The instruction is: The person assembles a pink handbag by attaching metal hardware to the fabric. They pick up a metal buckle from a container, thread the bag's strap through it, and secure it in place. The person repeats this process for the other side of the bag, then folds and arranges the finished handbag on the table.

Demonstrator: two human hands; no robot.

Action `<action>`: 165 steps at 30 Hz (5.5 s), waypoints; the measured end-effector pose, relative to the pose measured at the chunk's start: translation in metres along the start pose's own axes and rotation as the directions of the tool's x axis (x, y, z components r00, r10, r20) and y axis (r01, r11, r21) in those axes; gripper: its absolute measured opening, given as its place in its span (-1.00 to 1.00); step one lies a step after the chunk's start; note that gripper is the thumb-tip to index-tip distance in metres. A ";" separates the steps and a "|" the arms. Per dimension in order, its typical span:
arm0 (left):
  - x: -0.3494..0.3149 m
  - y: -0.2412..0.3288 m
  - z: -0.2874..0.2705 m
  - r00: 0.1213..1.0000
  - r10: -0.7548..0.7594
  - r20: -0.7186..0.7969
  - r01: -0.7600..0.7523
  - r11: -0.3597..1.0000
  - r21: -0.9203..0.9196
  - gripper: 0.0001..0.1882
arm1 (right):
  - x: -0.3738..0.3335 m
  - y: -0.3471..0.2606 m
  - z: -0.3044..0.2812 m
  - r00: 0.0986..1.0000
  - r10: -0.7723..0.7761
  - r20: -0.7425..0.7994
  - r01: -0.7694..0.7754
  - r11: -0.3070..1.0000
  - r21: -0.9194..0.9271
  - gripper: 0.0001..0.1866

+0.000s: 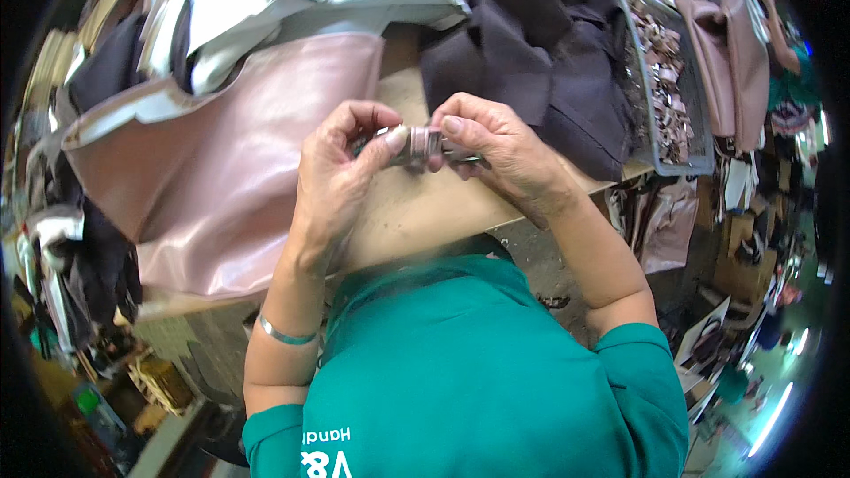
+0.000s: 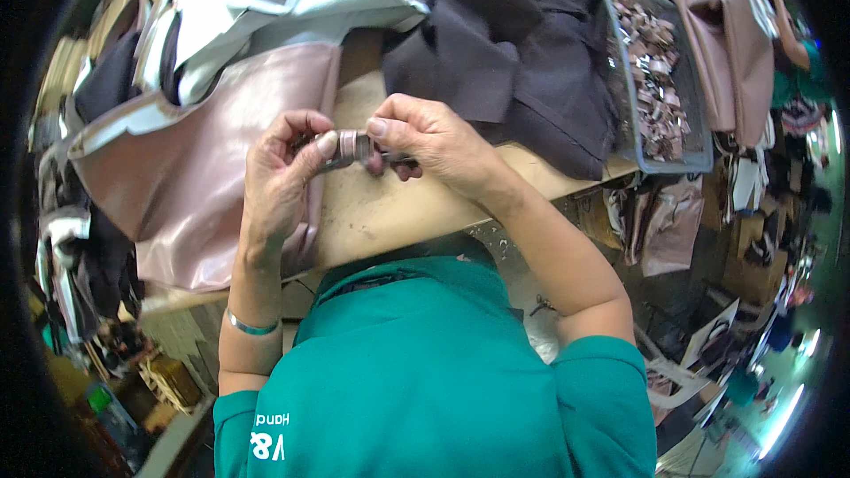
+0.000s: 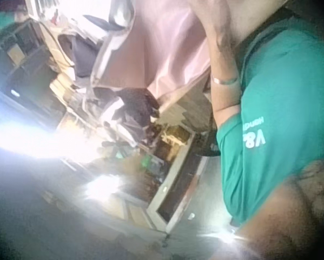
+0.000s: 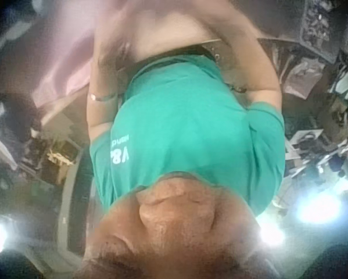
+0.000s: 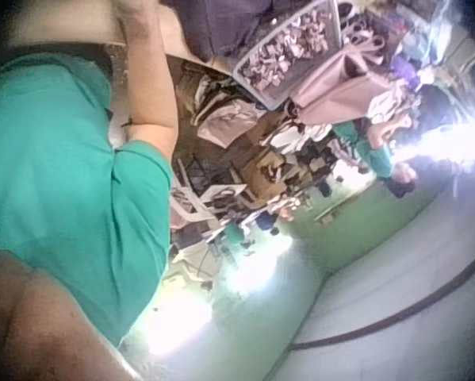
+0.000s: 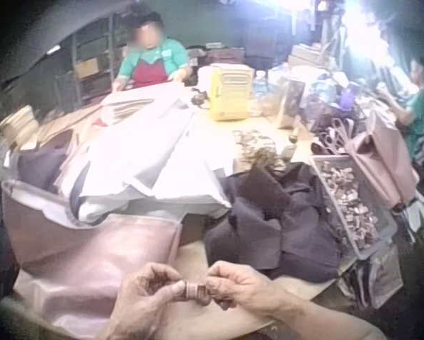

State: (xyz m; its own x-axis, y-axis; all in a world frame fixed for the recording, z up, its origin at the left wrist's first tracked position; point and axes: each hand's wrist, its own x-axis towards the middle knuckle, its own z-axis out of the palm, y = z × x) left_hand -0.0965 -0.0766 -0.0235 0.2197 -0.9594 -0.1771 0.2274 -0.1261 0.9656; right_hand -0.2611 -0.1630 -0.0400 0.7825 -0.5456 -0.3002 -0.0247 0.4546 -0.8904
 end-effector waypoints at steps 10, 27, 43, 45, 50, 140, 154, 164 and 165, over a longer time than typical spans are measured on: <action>-0.034 0.023 -0.061 0.975 0.201 -0.092 -0.215 0.958 -0.188 -0.79 | 0.030 0.020 -0.005 1.000 0.020 0.017 -0.010 0.896 -0.445 -0.82; -0.083 -0.009 -0.067 0.946 0.222 -0.234 -0.219 0.975 0.039 -0.73 | 0.069 0.017 -0.014 0.758 -0.510 0.406 0.291 -0.293 -0.911 -0.82; 0.001 0.037 -0.107 0.924 0.382 0.033 -0.228 0.479 0.848 -0.77 | 0.070 -0.015 0.067 0.984 0.058 0.167 -0.033 0.988 -0.152 -0.85; 0.029 0.040 -0.123 0.929 0.369 -0.003 -0.096 0.251 0.963 -0.76 | 0.087 -0.015 0.062 0.994 -0.084 0.066 0.088 0.995 -0.052 -0.90; 0.063 0.046 -0.128 0.993 0.100 -0.063 0.047 0.151 0.987 -0.70 | 0.124 -0.030 0.058 0.982 -0.171 -0.084 0.179 0.978 0.107 -0.88; 0.045 0.069 -0.136 0.872 -0.489 0.014 0.463 0.834 0.300 -0.68 | 0.192 -0.075 0.074 0.882 0.317 0.348 -0.238 0.938 -0.253 -0.80; 0.044 0.067 -0.134 0.885 -0.464 0.028 0.450 0.871 0.196 -0.77 | 0.196 -0.073 0.077 0.846 0.352 0.401 -0.265 0.929 -0.257 -0.83; 0.046 0.068 -0.134 0.880 -0.475 0.015 0.461 0.861 0.216 -0.83 | 0.197 -0.075 0.077 0.837 0.354 0.418 -0.269 0.930 -0.250 -0.84; 0.046 0.068 -0.134 0.881 -0.472 0.015 0.458 0.862 0.218 -0.83 | 0.198 -0.075 0.076 0.834 0.349 0.427 -0.257 0.931 -0.260 -0.84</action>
State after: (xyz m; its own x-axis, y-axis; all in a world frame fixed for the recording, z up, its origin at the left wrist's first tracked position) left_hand 0.0559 -0.0954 0.0086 0.0715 -0.7899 -0.6090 0.0900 -0.6030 0.7926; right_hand -0.0571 -0.2511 -0.0065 0.9096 0.0041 -0.4154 -0.3856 0.3804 -0.8406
